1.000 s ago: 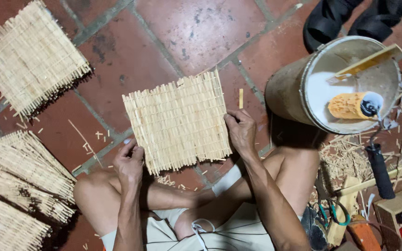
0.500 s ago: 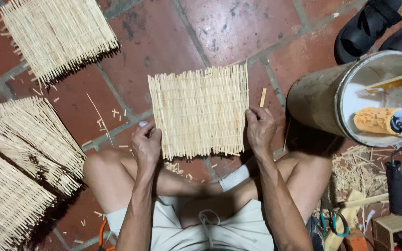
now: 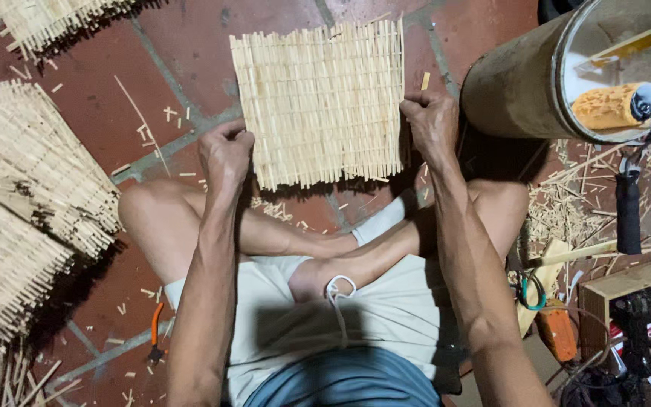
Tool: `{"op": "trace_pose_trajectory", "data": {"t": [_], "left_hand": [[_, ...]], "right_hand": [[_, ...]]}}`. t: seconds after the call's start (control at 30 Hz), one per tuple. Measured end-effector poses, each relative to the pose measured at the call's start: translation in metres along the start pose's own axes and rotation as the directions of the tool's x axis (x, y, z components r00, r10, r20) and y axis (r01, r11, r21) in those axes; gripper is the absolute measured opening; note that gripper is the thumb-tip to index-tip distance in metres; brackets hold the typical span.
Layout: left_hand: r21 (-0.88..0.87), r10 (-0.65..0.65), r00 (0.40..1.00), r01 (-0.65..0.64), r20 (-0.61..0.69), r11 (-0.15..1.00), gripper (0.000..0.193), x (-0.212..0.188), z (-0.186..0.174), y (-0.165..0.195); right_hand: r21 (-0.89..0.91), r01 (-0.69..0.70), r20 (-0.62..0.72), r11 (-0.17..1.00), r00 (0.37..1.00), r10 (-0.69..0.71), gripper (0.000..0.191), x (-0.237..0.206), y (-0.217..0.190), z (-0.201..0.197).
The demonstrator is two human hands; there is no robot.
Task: The person sits on the floor and weaves thin bamboo strips into a rectangular mat. They use a small wooden stick to press the strips tightly together and occasionally apply a white liquid from a bucket using a roller onto a cardboard piece.
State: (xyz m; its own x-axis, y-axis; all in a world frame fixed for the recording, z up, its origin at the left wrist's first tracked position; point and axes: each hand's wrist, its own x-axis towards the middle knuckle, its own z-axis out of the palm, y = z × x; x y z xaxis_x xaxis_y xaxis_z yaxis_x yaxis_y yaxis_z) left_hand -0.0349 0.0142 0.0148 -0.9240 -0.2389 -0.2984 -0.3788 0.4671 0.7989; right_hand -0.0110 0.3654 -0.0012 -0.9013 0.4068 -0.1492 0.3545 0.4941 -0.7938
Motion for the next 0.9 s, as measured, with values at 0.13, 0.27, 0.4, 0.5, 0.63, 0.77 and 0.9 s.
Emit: {"op": "trace_pose_trajectory", "data": {"t": [0.13, 0.27, 0.4, 0.5, 0.63, 0.77, 0.9], "left_hand": [[-0.084, 0.051, 0.998, -0.048, 0.034, 0.995, 0.026, 0.004, 0.0, -0.004], [-0.124, 0.062, 0.997, -0.055, 0.052, 0.991, 0.026, 0.015, -0.001, -0.007], [-0.017, 0.046, 0.998, -0.046, 0.045, 0.999, 0.025, 0.022, 0.001, -0.009], [-0.029, -0.024, 0.996, 0.027, 0.086, 0.999, 0.028, 0.025, 0.002, -0.009], [0.027, -0.032, 0.996, 0.029, 0.082, 0.999, 0.027, 0.029, 0.006, -0.006], [0.068, -0.018, 0.998, 0.014, 0.064, 0.998, 0.025, 0.033, 0.007, -0.004], [0.088, -0.071, 0.995, 0.065, 0.07, 0.994, 0.024, 0.035, 0.007, -0.004]], "right_hand": [[0.096, -0.024, 0.011, 0.995, 1.0, 0.023, 0.023, 0.002, 0.005, 0.005], [0.104, -0.031, 0.009, 0.994, 0.999, 0.03, 0.023, 0.005, 0.004, 0.008], [0.059, 0.006, -0.016, 0.998, 1.0, -0.005, 0.022, 0.007, 0.002, 0.007], [0.037, -0.004, -0.023, 0.999, 1.0, 0.005, 0.022, 0.005, -0.001, 0.005], [-0.077, -0.028, -0.059, 0.997, 0.998, 0.024, 0.025, 0.001, -0.006, 0.005], [-0.185, 0.025, -0.108, 0.982, 0.993, -0.046, 0.026, -0.001, -0.009, 0.008], [-0.204, 0.057, -0.109, 0.977, 0.991, -0.08, 0.025, 0.001, -0.006, 0.008]]}}
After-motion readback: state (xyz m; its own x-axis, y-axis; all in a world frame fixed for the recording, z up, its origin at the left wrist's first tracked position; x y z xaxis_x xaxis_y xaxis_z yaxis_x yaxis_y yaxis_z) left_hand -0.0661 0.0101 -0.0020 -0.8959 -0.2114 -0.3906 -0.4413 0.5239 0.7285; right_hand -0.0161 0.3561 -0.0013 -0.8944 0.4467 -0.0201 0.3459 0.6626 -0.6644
